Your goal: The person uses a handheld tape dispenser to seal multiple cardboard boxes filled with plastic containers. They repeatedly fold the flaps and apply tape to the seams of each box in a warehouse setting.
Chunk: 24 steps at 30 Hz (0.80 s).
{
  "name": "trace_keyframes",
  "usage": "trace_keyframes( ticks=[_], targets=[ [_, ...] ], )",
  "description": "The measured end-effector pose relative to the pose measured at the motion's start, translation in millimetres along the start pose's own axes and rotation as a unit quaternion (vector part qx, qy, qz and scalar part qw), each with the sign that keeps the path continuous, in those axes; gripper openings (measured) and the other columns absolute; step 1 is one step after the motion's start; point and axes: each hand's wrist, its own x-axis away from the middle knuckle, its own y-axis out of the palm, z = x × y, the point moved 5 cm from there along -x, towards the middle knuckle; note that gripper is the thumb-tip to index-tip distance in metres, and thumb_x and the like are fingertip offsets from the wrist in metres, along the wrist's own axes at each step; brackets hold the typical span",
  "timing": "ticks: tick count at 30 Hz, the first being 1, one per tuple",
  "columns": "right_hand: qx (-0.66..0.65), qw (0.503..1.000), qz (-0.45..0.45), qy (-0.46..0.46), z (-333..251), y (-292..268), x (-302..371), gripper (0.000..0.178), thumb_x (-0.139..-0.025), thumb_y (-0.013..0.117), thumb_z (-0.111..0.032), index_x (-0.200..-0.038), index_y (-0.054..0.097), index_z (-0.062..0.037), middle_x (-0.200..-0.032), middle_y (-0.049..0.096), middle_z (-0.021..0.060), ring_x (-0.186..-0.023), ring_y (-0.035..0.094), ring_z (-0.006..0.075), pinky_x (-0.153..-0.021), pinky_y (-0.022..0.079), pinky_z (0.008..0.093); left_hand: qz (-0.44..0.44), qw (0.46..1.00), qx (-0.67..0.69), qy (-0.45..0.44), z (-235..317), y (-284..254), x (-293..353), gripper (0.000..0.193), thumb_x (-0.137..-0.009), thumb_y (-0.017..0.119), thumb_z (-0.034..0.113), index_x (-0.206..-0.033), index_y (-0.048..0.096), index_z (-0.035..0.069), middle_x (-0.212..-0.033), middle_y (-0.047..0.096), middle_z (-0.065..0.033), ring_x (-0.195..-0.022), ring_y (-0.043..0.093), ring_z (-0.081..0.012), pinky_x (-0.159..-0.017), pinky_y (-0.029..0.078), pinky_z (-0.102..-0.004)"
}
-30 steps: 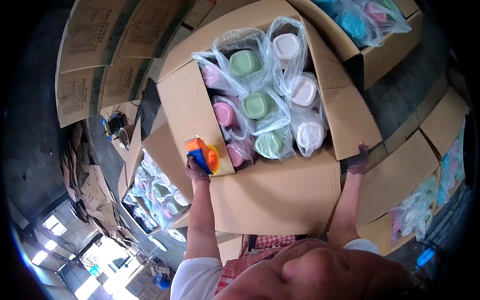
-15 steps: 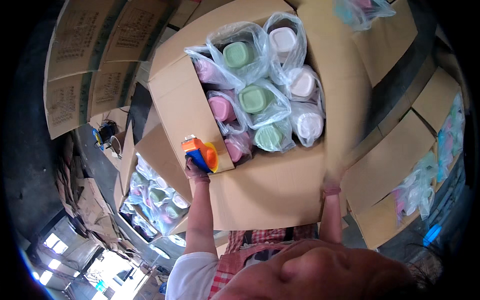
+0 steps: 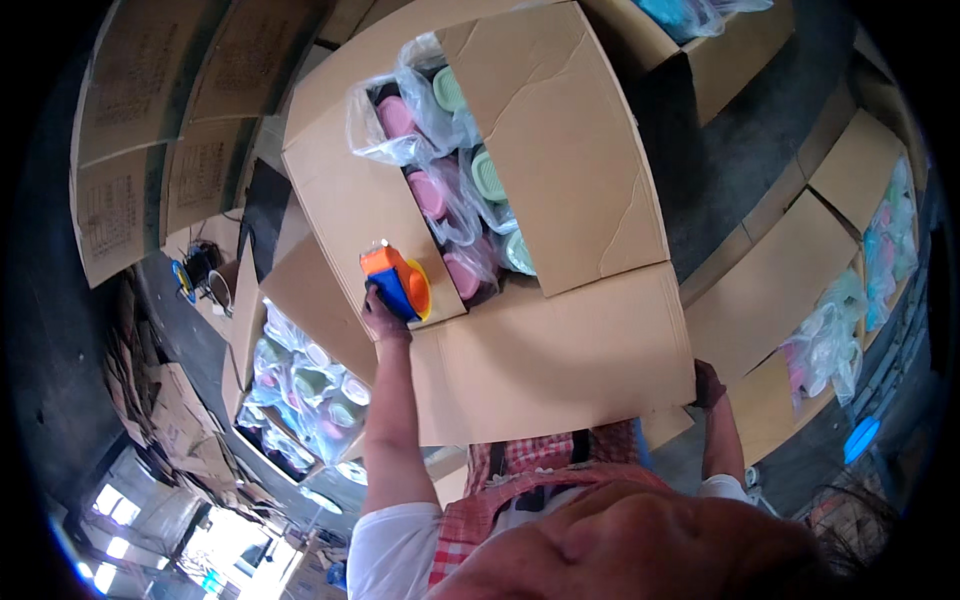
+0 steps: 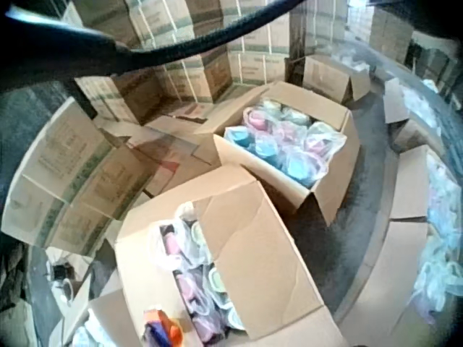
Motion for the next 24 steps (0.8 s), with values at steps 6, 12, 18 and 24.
trace_keyframes(
  ticks=[6, 12, 18, 24],
  targets=[
    [-0.156, 0.917, -0.25, -0.268, -117, 184, -55, 0.032, -0.088, 0.041, -0.027, -0.113, 0.043, -0.0069, -0.103, 0.05, 0.0072, -0.101, 0.048, 0.0187, -0.087, 0.039, 0.0352, -0.22, 0.971, 0.047, 0.078, 114, -3, -21, 0.045, -0.082, 0.048, 0.032, -0.117, 0.045, 0.004, -0.115, 0.048, -0.0068, -0.103, 0.049, -0.021, -0.09, 0.039, -0.0372],
    [-0.09, 0.942, -0.263, -0.19, -221, 299, -169, 0.023, -0.076, 0.058, -0.019, -0.094, 0.053, -0.0063, -0.098, 0.058, 0.013, -0.084, 0.059, 0.0302, -0.076, 0.047, 0.0413, -0.24, 0.958, 0.051, 0.149, 154, 61, 71, 0.065, -0.067, 0.066, 0.029, -0.12, 0.042, 0.0, -0.114, 0.05, -0.0114, -0.105, 0.05, -0.025, -0.092, 0.038, -0.0392],
    [0.186, 0.943, -0.05, -0.271, -309, 330, -190, 0.018, -0.073, 0.061, -0.023, -0.079, 0.057, -0.0072, -0.08, 0.057, 0.0057, -0.074, 0.054, 0.0176, -0.063, 0.044, 0.0321, -0.092, 0.955, -0.184, 0.213, 3, 90, 31, 0.033, -0.068, 0.057, 0.023, -0.085, 0.06, -0.004, -0.067, 0.059, -0.0077, -0.062, 0.053, -0.013, -0.061, 0.045, -0.0272],
    [0.459, 0.754, 0.254, -0.397, -505, 450, -231, 0.049, -0.079, 0.056, -0.035, -0.114, 0.051, -0.001, -0.116, 0.054, 0.0093, -0.101, 0.053, 0.0207, -0.087, 0.04, 0.0326, -0.107, 0.955, -0.227, 0.159, 14, 89, 30, 0.05, -0.073, 0.058, 0.041, -0.087, 0.058, -0.006, -0.067, 0.057, -0.005, -0.064, 0.051, -0.0115, -0.059, 0.042, -0.0259]
  ],
)
